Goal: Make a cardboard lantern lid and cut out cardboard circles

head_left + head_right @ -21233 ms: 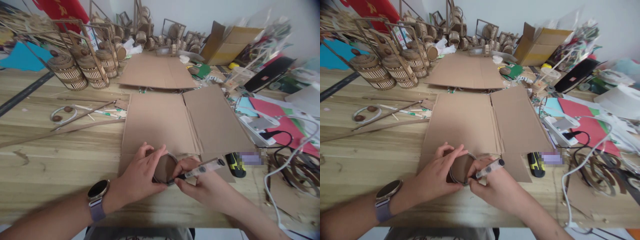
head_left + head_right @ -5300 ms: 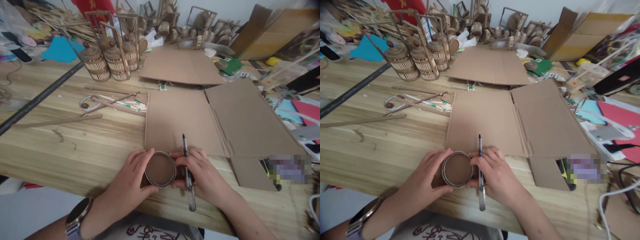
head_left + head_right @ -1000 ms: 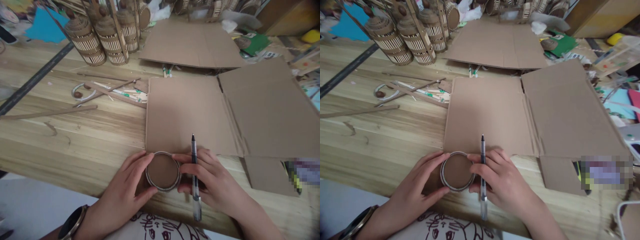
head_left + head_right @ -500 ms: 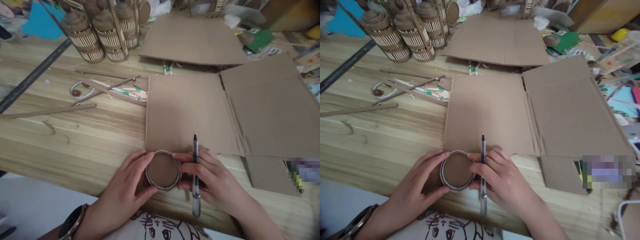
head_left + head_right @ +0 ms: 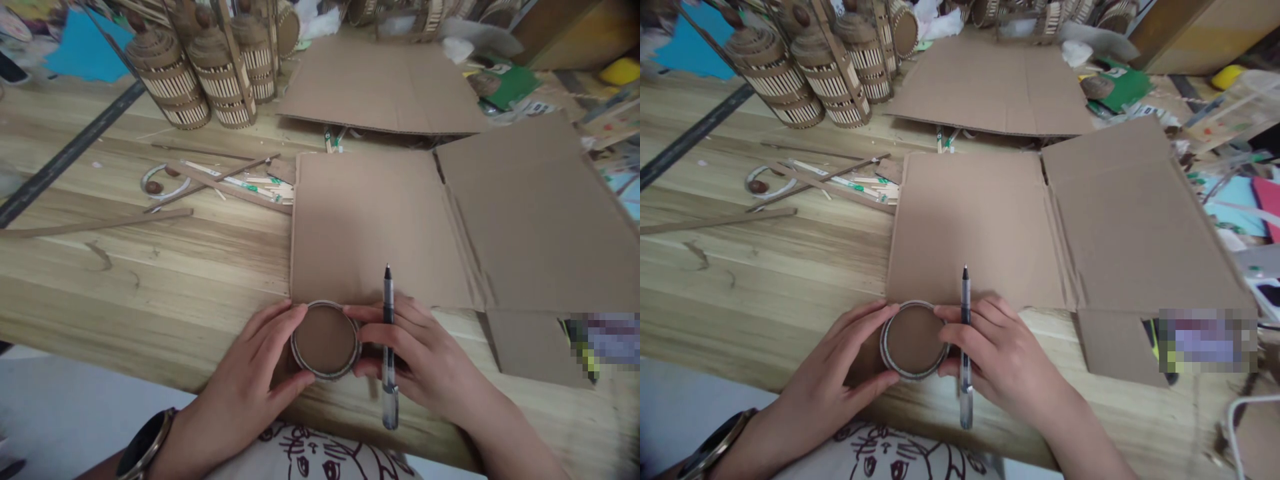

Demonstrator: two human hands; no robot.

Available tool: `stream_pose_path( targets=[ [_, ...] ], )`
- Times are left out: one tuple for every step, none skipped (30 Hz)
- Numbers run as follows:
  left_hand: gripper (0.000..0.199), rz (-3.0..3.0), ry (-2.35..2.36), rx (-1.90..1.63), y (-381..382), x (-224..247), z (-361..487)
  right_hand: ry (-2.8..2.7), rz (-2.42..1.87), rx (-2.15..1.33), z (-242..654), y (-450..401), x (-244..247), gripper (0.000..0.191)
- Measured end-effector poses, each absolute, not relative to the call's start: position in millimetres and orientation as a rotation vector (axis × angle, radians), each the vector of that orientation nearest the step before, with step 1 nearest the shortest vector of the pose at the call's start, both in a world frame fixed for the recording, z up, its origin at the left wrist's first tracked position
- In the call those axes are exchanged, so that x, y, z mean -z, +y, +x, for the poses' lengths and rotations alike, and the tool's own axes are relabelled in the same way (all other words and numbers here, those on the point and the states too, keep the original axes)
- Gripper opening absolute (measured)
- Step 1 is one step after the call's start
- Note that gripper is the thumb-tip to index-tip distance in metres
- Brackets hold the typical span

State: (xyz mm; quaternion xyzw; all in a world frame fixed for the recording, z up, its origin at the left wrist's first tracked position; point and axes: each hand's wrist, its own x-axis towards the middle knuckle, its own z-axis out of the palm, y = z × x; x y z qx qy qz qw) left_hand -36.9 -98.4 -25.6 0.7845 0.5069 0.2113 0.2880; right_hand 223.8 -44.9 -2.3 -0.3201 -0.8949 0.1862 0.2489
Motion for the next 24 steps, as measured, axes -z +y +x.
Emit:
stream_pose_path(
  targets=[
    [0.066, 2.097, 1.355, -0.567, -98.5, 25.7, -36.8, -2.440, -0.869, -0.506, 223.8, -44.7, 2.4, 0.011],
    [0.066, 2.101, 1.355, -0.570, -98.6, 25.8, -36.7, -2.442, -0.866, -0.508, 223.9, -44.7, 2.6, 0.011],
    [0.066, 2.104, 1.354, -0.570, -98.7, 25.9, -36.7, -2.442, -0.864, -0.509, 223.9, -44.7, 2.8, 0.011],
    [0.066, 2.107, 1.354, -0.570, -98.7, 26.0, -36.7, -2.442, -0.865, -0.510, 223.9, -44.8, 3.1, 0.011],
    [0.066, 2.107, 1.353, -0.565, -98.7, 26.1, -36.7, -2.440, -0.868, -0.510, 224.0, -45.0, 3.4, 0.011],
    [0.066, 2.108, 1.351, -0.560, -98.6, 26.1, -36.7, -2.438, -0.872, -0.509, 224.0, -45.2, 3.6, 0.011],
    [0.066, 2.106, 1.350, -0.556, -98.5, 26.1, -36.8, -2.436, -0.876, -0.508, 223.9, -45.4, 3.9, 0.012],
    [0.066, 2.104, 1.349, -0.554, -98.4, 26.1, -36.7, -2.435, -0.880, -0.506, 223.9, -45.6, 4.0, 0.012],
    [0.066, 2.101, 1.349, -0.552, -98.2, 26.0, -36.7, -2.435, -0.881, -0.505, 223.9, -45.7, 4.1, 0.013],
    [0.065, 2.099, 1.347, -0.553, -97.9, 26.0, -36.6, -2.435, -0.881, -0.505, 223.8, -45.8, 4.1, 0.013],
    [0.065, 2.097, 1.345, -0.553, -97.5, 26.0, -36.4, -2.435, -0.881, -0.505, 223.8, -45.9, 4.1, 0.013],
    [0.065, 2.096, 1.344, -0.555, -97.1, 26.1, -36.1, -2.437, -0.881, -0.504, 223.9, -45.9, 4.1, 0.013],
    [0.065, 2.097, 1.343, -0.555, -96.8, 26.3, -35.9, -2.439, -0.881, -0.503, 223.9, -45.9, 4.2, 0.013],
    [0.065, 2.099, 1.343, -0.555, -96.5, 26.4, -35.7, -2.442, -0.882, -0.502, 224.0, -45.9, 4.3, 0.013],
    [0.065, 2.102, 1.344, -0.556, -96.4, 26.6, -35.6, -2.445, -0.883, -0.499, 224.1, -46.0, 4.5, 0.014],
    [0.065, 2.107, 1.344, -0.557, -96.3, 26.8, -35.6, -2.449, -0.883, -0.498, 224.1, -46.0, 4.6, 0.013],
    [0.064, 2.111, 1.345, -0.557, -96.4, 26.9, -35.7, -2.452, -0.882, -0.499, 224.2, -46.0, 4.8, 0.013],
    [0.064, 2.116, 1.345, -0.558, -96.6, 27.1, -35.8, -2.453, -0.880, -0.501, 224.2, -46.0, 5.0, 0.013],
    [0.064, 2.121, 1.344, -0.559, -96.8, 27.2, -35.9, -2.453, -0.879, -0.503, 224.3, -46.0, 5.2, 0.013],
    [0.063, 2.128, 1.343, -0.562, -96.9, 27.4, -36.1, -2.451, -0.879, -0.505, 224.3, -46.0, 5.4, 0.012],
    [0.063, 2.133, 1.344, -0.565, -97.0, 27.6, -36.2, -2.448, -0.878, -0.505, 224.2, -45.9, 5.6, 0.012],
    [0.062, 2.138, 1.346, -0.566, -97.0, 27.8, -36.3, -2.445, -0.877, -0.501, 224.2, -45.8, 5.9, 0.012],
    [0.062, 2.144, 1.347, -0.566, -96.9, 28.0, -36.3, -2.442, -0.876, -0.496, 224.2, -45.7, 6.1, 0.012],
    [0.062, 2.149, 1.347, -0.566, -96.7, 28.1, -36.2, -2.441, -0.872, -0.491, 224.2, -45.6, 6.4, 0.013]
  ],
)
